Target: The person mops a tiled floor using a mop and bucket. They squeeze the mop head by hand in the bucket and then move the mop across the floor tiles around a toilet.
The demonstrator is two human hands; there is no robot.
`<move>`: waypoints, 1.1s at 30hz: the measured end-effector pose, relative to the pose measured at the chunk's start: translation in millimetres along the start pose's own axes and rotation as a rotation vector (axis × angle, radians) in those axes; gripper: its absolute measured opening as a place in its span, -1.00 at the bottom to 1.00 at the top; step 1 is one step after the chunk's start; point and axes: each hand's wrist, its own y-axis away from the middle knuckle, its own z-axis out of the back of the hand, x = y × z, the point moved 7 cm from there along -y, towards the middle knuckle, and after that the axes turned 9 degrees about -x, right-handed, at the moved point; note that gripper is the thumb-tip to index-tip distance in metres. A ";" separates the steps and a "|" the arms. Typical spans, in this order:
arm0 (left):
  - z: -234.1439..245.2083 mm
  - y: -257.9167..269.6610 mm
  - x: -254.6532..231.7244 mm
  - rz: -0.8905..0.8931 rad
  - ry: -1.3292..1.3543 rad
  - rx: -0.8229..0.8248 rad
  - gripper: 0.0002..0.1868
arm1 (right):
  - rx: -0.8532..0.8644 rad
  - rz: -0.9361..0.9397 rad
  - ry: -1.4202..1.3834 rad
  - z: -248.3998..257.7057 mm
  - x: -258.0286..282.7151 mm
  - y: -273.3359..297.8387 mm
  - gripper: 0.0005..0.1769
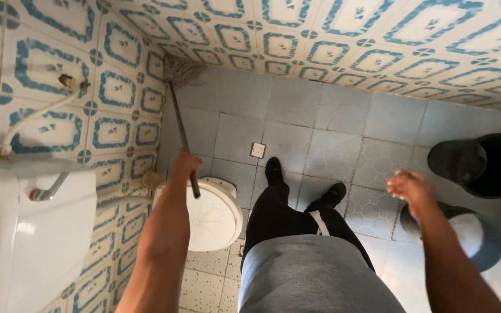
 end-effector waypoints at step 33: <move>-341.6 312.3 -178.0 -0.714 -0.498 0.597 -0.60 | -0.018 -0.204 -0.106 34.9 -208.0 112.8 -0.68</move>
